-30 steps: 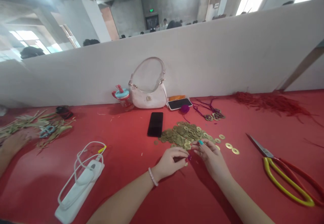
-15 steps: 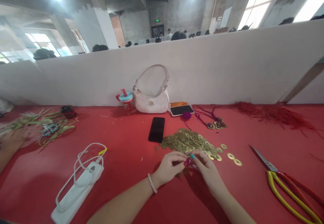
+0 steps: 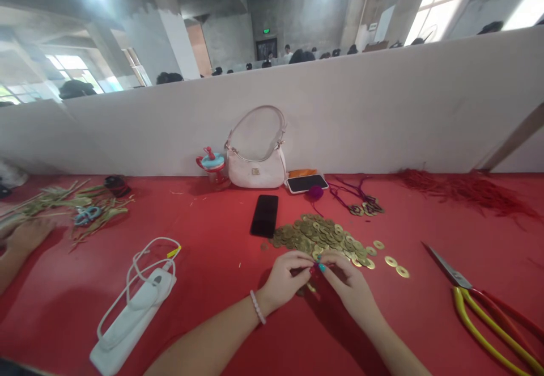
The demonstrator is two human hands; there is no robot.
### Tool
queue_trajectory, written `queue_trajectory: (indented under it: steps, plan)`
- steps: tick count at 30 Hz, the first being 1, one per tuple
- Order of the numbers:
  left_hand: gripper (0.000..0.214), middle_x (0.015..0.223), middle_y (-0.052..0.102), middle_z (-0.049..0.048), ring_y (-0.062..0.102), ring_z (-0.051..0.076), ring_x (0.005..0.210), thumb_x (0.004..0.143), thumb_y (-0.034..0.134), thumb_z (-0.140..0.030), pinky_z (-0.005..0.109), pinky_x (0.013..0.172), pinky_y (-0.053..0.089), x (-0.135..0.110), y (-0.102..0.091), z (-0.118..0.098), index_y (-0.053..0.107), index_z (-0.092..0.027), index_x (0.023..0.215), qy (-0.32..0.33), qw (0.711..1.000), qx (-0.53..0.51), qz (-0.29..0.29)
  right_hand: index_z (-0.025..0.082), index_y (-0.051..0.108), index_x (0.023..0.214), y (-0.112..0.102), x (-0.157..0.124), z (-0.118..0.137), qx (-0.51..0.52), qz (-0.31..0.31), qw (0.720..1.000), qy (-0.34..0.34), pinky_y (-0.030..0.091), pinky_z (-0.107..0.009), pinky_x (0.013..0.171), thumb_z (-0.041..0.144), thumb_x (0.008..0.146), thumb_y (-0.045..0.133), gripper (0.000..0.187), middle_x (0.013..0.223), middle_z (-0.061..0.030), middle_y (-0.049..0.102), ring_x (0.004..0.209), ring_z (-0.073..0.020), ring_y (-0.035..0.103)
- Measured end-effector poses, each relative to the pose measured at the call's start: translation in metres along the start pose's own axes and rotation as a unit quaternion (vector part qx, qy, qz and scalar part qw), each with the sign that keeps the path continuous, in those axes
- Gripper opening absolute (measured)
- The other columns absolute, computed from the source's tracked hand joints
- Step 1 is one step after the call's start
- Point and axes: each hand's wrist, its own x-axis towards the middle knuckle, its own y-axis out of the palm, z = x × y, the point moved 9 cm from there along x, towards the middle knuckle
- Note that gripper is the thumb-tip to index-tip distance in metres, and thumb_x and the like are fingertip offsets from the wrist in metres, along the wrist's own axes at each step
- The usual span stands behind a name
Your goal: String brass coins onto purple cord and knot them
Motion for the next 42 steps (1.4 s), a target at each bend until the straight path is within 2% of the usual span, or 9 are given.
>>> queue_trajectory:
  steps: [4, 8, 13, 19, 23, 28, 35, 39, 42]
  plan:
    - [0.019, 0.089, 0.065, 0.0100, 0.060, 0.016, 0.079, 0.080, 0.054, -0.022, 0.026, 0.073, 0.048, 0.000, 0.000, 0.001, 0.070, -0.013, 0.084, 0.007, 1.000, 0.006, 0.001, 0.020, 0.059, 0.081, 0.004, 0.000, -0.001, 0.021, 0.017, 1.000, 0.008, 0.046, -0.028, 0.076, 0.033, 0.077, 0.054, 0.015, 0.088, -0.0064, 0.057, 0.086, -0.0183, 0.054]
    - [0.018, 0.089, 0.066, 0.0101, 0.060, 0.016, 0.080, 0.079, 0.054, -0.019, 0.026, 0.073, 0.048, -0.001, 0.001, -0.001, 0.070, -0.013, 0.084, 0.010, 1.000, 0.014, 0.003, 0.019, 0.057, 0.073, 0.004, 0.000, -0.001, 0.028, 0.011, 0.999, 0.011, 0.046, -0.028, 0.075, 0.036, 0.076, 0.054, 0.017, 0.085, -0.0063, 0.056, 0.084, -0.0185, 0.054]
    - [0.017, 0.088, 0.066, 0.0093, 0.060, 0.016, 0.080, 0.078, 0.054, -0.016, 0.026, 0.075, 0.048, 0.000, -0.001, -0.002, 0.070, -0.014, 0.084, 0.008, 0.999, 0.031, -0.012, 0.019, 0.055, 0.074, 0.001, -0.001, -0.001, -0.003, 0.010, 1.000, -0.002, 0.043, -0.030, 0.080, 0.035, 0.079, 0.051, 0.017, 0.090, -0.0070, 0.055, 0.087, -0.0185, 0.053]
    - [0.018, 0.088, 0.066, 0.0082, 0.060, 0.016, 0.080, 0.076, 0.053, -0.013, 0.026, 0.074, 0.048, 0.001, -0.004, 0.003, 0.070, -0.014, 0.083, 0.005, 0.999, 0.032, -0.031, 0.020, 0.053, 0.075, 0.003, -0.004, 0.010, -0.020, 0.018, 0.999, -0.033, 0.045, -0.028, 0.074, 0.034, 0.081, 0.049, 0.016, 0.090, -0.0068, 0.053, 0.088, -0.0187, 0.052]
    - [0.017, 0.087, 0.066, 0.0079, 0.060, 0.016, 0.079, 0.077, 0.053, -0.013, 0.026, 0.074, 0.048, 0.002, -0.006, 0.002, 0.070, -0.015, 0.083, 0.001, 0.999, 0.028, -0.031, 0.020, 0.049, 0.088, 0.006, -0.005, 0.004, -0.001, 0.018, 1.000, 0.003, 0.046, -0.027, 0.071, 0.033, 0.082, 0.047, 0.014, 0.083, -0.0042, 0.055, 0.077, -0.0161, 0.054]
    - [0.017, 0.089, 0.066, 0.0086, 0.061, 0.016, 0.081, 0.076, 0.054, -0.013, 0.027, 0.074, 0.049, 0.001, -0.007, 0.001, 0.069, -0.014, 0.082, -0.010, 0.999, 0.014, -0.039, 0.020, 0.045, 0.101, 0.012, -0.007, -0.002, -0.020, 0.051, 0.998, 0.021, 0.046, -0.028, 0.073, 0.031, 0.083, 0.044, 0.022, 0.081, -0.0036, 0.058, 0.076, -0.0158, 0.057]
    - [0.016, 0.088, 0.066, 0.0088, 0.060, 0.017, 0.083, 0.074, 0.054, -0.012, 0.030, 0.077, 0.049, 0.002, -0.012, 0.008, 0.069, -0.014, 0.081, -0.030, 0.997, 0.003, -0.068, 0.020, 0.044, 0.099, 0.010, -0.010, 0.001, -0.045, 0.051, 0.998, 0.015, 0.044, -0.023, 0.062, 0.024, 0.078, 0.042, 0.021, 0.064, 0.0022, 0.050, 0.062, -0.0124, 0.052]
    - [0.015, 0.087, 0.066, 0.0095, 0.060, 0.017, 0.084, 0.077, 0.054, -0.018, 0.030, 0.077, 0.049, 0.002, -0.019, 0.014, 0.068, -0.013, 0.080, -0.034, 0.993, -0.023, -0.108, 0.019, 0.046, 0.093, 0.003, -0.010, 0.009, -0.044, 0.052, 0.998, 0.000, 0.043, -0.022, 0.061, 0.020, 0.073, 0.044, 0.020, 0.060, 0.0041, 0.045, 0.056, -0.0106, 0.048]
    - [0.015, 0.088, 0.066, 0.0098, 0.060, 0.017, 0.084, 0.077, 0.055, -0.019, 0.030, 0.077, 0.049, 0.002, -0.019, 0.015, 0.068, -0.013, 0.080, -0.032, 0.993, -0.032, -0.108, 0.019, 0.048, 0.091, 0.003, -0.011, 0.012, -0.042, 0.071, 0.997, 0.006, 0.043, -0.022, 0.058, 0.018, 0.070, 0.045, 0.021, 0.059, 0.0039, 0.046, 0.055, -0.0108, 0.048]
